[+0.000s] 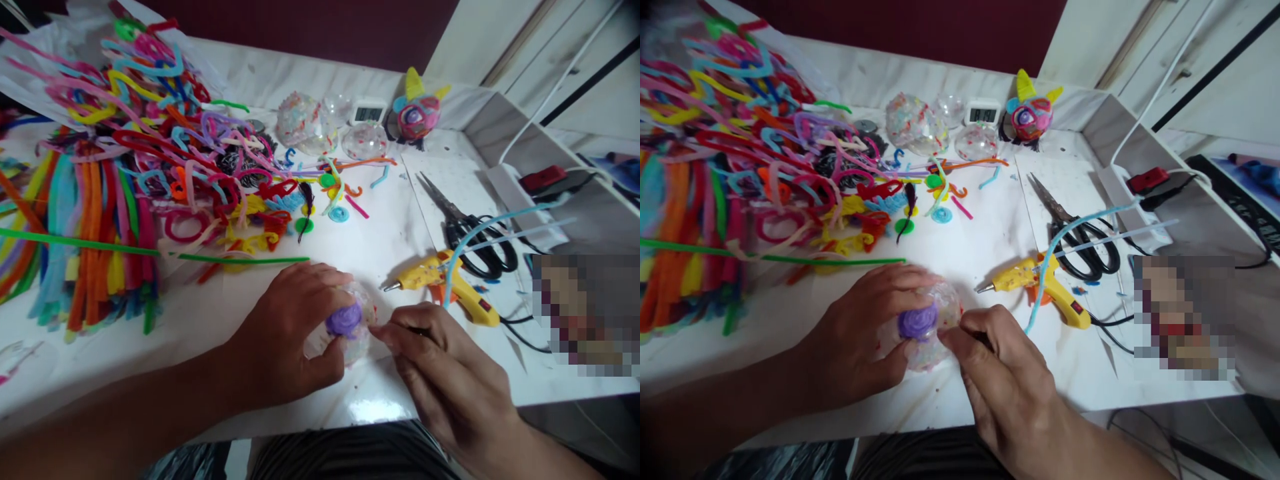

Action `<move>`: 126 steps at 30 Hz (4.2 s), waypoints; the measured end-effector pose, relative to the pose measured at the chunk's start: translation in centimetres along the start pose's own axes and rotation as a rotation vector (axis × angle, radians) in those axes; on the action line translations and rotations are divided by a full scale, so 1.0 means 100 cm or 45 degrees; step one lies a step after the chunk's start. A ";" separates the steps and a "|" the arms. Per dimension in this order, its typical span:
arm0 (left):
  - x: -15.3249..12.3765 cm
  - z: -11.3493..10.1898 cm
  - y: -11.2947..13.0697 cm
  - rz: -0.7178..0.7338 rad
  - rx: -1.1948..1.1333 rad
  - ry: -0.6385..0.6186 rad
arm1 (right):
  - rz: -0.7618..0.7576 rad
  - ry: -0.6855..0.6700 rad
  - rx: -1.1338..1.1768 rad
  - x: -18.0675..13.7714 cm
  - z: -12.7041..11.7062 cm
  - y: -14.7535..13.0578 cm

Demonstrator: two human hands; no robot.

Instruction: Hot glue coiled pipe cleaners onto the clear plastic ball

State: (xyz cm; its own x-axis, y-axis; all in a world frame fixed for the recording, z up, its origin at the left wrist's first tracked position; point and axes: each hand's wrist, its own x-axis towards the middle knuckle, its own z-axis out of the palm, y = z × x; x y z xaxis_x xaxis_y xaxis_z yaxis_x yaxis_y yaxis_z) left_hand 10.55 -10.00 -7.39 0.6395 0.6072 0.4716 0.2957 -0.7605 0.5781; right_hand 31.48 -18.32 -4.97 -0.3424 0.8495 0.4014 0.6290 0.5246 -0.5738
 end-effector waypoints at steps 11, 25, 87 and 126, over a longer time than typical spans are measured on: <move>0.000 -0.002 0.002 0.000 0.102 -0.009 | 0.068 0.151 0.175 0.010 0.009 -0.005; 0.001 -0.003 0.008 0.026 0.215 0.069 | 0.081 0.162 0.276 0.005 0.009 0.000; 0.015 -0.013 0.023 -0.273 -0.049 -0.103 | 0.617 -0.231 0.467 0.041 0.003 0.005; -0.012 -0.038 0.000 0.533 0.468 -0.394 | 0.438 -0.478 0.292 0.048 -0.035 0.017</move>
State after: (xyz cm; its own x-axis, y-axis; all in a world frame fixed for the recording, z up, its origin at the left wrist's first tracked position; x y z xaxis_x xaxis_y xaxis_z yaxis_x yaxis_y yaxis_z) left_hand 7.05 -9.89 -5.43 0.9129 0.1885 0.3621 0.1654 -0.9817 0.0940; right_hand 33.35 -13.54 -1.48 -0.3957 0.9135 -0.0945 0.5950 0.1766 -0.7841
